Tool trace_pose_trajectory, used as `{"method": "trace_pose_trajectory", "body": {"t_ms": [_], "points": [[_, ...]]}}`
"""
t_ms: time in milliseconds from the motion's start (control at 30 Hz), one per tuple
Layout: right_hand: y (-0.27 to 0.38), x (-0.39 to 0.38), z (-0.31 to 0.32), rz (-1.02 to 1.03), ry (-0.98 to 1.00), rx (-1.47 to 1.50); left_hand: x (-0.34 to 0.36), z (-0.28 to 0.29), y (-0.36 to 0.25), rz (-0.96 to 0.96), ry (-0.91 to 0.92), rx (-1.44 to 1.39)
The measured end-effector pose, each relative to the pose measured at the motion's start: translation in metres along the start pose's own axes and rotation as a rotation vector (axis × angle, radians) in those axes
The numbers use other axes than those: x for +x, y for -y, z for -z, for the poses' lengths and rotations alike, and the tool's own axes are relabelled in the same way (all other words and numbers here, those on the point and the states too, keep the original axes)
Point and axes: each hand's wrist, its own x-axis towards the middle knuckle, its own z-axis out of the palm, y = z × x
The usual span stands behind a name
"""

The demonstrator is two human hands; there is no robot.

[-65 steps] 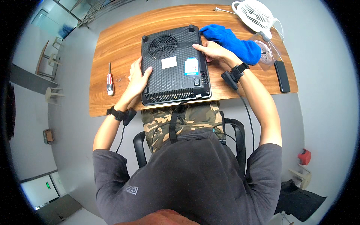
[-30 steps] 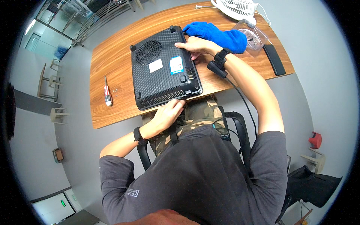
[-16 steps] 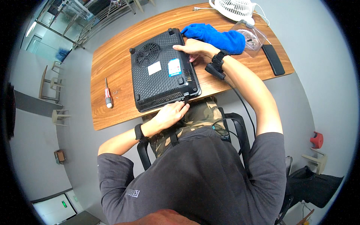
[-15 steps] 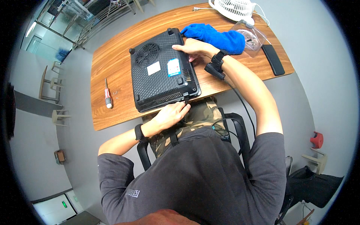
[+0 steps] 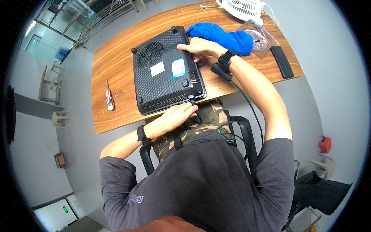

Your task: The person uses a screwdriver to remove screws from the top and bottom of a disassembled electronic device, likely a turntable. They manipulate internal components and wires, then flip the device over to continue unscrewing the base.

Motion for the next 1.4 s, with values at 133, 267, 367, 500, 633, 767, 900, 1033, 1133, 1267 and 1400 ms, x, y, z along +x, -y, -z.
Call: {"method": "trace_pose_trajectory", "body": {"t_ms": [133,267,367,500,633,767,900,1033,1133,1267,1400], "points": [[-0.002,0.003,-0.001,0.011,0.012,0.028,-0.002,0.000,0.004,0.000,-0.012,-0.007],[-0.009,0.003,-0.002,0.046,-0.003,0.045,0.004,0.004,0.000,0.001,-0.009,-0.002],[-0.014,0.010,-0.003,-0.006,0.002,0.035,0.005,0.005,-0.001,0.005,-0.023,-0.014],[-0.014,0.007,-0.002,-0.035,0.015,0.009,0.003,0.003,-0.001,0.046,-0.018,-0.035],[-0.017,0.005,-0.004,-0.014,-0.016,0.029,0.005,0.002,0.002,0.038,-0.017,-0.073],[-0.006,0.002,-0.006,-0.012,-0.022,0.014,0.005,0.004,0.001,0.054,-0.013,-0.099],[-0.008,0.001,-0.003,0.030,0.002,0.036,0.003,-0.004,0.002,0.040,0.037,-0.082],[-0.008,0.000,-0.005,0.016,-0.003,0.009,0.003,-0.001,-0.002,0.030,0.008,-0.081],[-0.009,0.000,-0.005,0.008,-0.009,-0.019,0.005,0.004,-0.003,0.058,0.045,-0.087],[-0.011,-0.002,-0.004,0.030,-0.025,-0.060,0.005,0.006,-0.001,0.075,0.058,-0.099],[-0.007,-0.004,-0.004,0.027,-0.004,-0.036,0.006,0.007,-0.002,0.060,0.038,-0.081]]}}
